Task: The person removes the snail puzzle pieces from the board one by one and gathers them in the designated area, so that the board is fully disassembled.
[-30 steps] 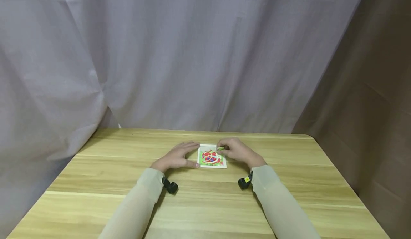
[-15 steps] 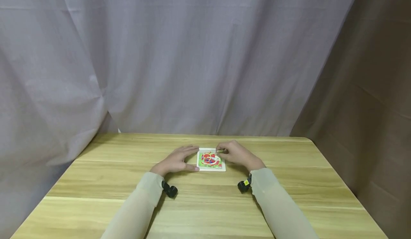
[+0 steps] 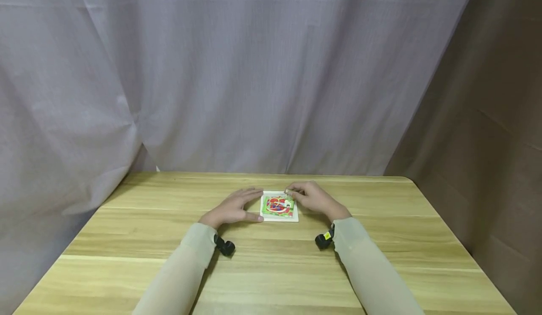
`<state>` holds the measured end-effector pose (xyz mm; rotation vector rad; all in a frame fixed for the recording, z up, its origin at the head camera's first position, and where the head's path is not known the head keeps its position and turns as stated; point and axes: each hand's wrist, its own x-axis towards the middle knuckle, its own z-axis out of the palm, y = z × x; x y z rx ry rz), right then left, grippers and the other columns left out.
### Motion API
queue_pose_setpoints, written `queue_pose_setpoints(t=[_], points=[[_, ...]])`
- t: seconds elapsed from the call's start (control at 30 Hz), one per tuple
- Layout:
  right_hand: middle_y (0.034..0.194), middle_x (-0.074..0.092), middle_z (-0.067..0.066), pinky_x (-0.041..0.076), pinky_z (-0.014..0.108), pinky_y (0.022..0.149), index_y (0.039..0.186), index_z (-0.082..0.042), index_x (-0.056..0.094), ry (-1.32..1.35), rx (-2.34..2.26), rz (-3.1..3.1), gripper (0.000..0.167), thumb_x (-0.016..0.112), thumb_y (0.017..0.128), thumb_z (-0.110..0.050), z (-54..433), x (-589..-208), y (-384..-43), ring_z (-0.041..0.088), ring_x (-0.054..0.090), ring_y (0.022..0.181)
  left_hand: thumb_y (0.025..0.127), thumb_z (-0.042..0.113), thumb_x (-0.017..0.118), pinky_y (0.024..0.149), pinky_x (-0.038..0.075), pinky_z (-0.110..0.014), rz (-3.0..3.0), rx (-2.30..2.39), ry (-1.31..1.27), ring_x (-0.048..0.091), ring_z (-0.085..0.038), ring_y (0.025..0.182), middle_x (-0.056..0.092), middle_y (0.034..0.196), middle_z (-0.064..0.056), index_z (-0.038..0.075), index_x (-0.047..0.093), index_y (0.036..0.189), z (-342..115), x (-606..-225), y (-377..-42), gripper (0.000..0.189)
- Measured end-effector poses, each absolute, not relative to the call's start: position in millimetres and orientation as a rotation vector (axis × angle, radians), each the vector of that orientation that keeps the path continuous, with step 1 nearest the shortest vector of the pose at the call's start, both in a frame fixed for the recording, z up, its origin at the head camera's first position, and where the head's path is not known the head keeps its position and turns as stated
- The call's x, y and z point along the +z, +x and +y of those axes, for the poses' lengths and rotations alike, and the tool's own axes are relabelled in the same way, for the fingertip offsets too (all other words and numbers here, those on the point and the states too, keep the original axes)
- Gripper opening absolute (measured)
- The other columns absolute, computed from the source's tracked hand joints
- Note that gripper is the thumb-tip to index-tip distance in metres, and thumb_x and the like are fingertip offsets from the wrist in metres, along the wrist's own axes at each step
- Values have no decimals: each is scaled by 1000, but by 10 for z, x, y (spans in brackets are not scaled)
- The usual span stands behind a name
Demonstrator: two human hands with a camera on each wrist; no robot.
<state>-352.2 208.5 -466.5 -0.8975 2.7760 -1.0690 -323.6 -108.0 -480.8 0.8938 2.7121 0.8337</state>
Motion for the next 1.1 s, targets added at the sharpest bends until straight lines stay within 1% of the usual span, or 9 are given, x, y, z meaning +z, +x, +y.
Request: queue_pose_setpoints(t=[0.23, 0.37, 0.47, 0.53, 0.67, 0.77, 0.9, 1.03, 1.1], points=[[123, 84, 11, 62, 56, 110, 121, -8, 83, -821, -1166, 2759, 24, 65, 115, -22, 2088, -4688, -3532, 30, 76, 119, 97, 53, 79, 142, 13, -69, 2707, 834, 892, 26, -44, 173, 35, 184, -16, 10, 42, 174, -1083, -4788, -3226, 96], [122, 85, 11, 63, 44, 98, 122, -7, 85, -769, -1218, 2767, 24, 68, 113, -23, 2081, -4687, -3525, 22, 74, 107, 97, 53, 79, 142, 13, -69, 2707, 827, 897, 27, -44, 173, 35, 184, -16, 10, 42, 174, -1087, -4790, -3232, 96], [117, 85, 9, 59, 33, 87, 120, -9, 86, -740, -1251, 2761, 22, 73, 111, -24, 2075, -4691, -3527, 16, 70, 97, 97, 53, 78, 143, 13, -68, 2706, 821, 900, 28, -44, 173, 35, 184, -16, 10, 41, 174, -1091, -4786, -3233, 95], [114, 86, 7, 58, 29, 84, 117, -11, 87, -739, -1270, 2751, 18, 76, 109, -23, 2078, -4696, -3531, 14, 69, 93, 97, 53, 78, 143, 13, -68, 2709, 819, 904, 28, -44, 173, 35, 184, -16, 10, 41, 174, -1091, -4788, -3241, 95], [112, 85, 6, 60, 31, 89, 114, -10, 87, -783, -1277, 2726, 13, 78, 107, -17, 2091, -4701, -3541, 14, 71, 96, 97, 53, 78, 142, 13, -69, 2712, 821, 906, 28, -44, 172, 35, 184, -17, 9, 42, 174, -1093, -4782, -3241, 96], [111, 84, 7, 60, 32, 92, 119, -8, 85, -795, -1268, 2721, 16, 77, 107, -15, 2101, -4700, -3541, 15, 72, 99, 97, 53, 78, 142, 13, -69, 2708, 813, 908, 28, -44, 172, 35, 184, -17, 9, 42, 174, -1094, -4781, -3235, 96], [112, 83, 9, 59, 28, 85, 127, -7, 83, -748, -1284, 2752, 23, 75, 109, -19, 2103, -4693, -3537, 15, 70, 95, 97, 53, 78, 143, 13, -68, 2709, 800, 915, 28, -44, 173, 36, 184, -17, 9, 42, 174, -1089, -4788, -3237, 95], [118, 84, 11, 58, 24, 77, 126, -8, 84, -734, -1304, 2758, 23, 76, 109, -21, 2101, -4685, -3531, 15, 68, 91, 97, 53, 78, 143, 13, -68, 2711, 802, 917, 28, -44, 173, 36, 183, -17, 9, 42, 174, -1086, -4789, -3235, 95], [119, 85, 12, 58, 23, 76, 126, -8, 85, -739, -1309, 2760, 23, 77, 108, -21, 2104, -4689, -3534, 15, 69, 91, 97, 53, 78, 143, 13, -68, 2711, 801, 915, 28, -44, 172, 36, 183, -17, 9, 42, 174, -1086, -4787, -3232, 95]])
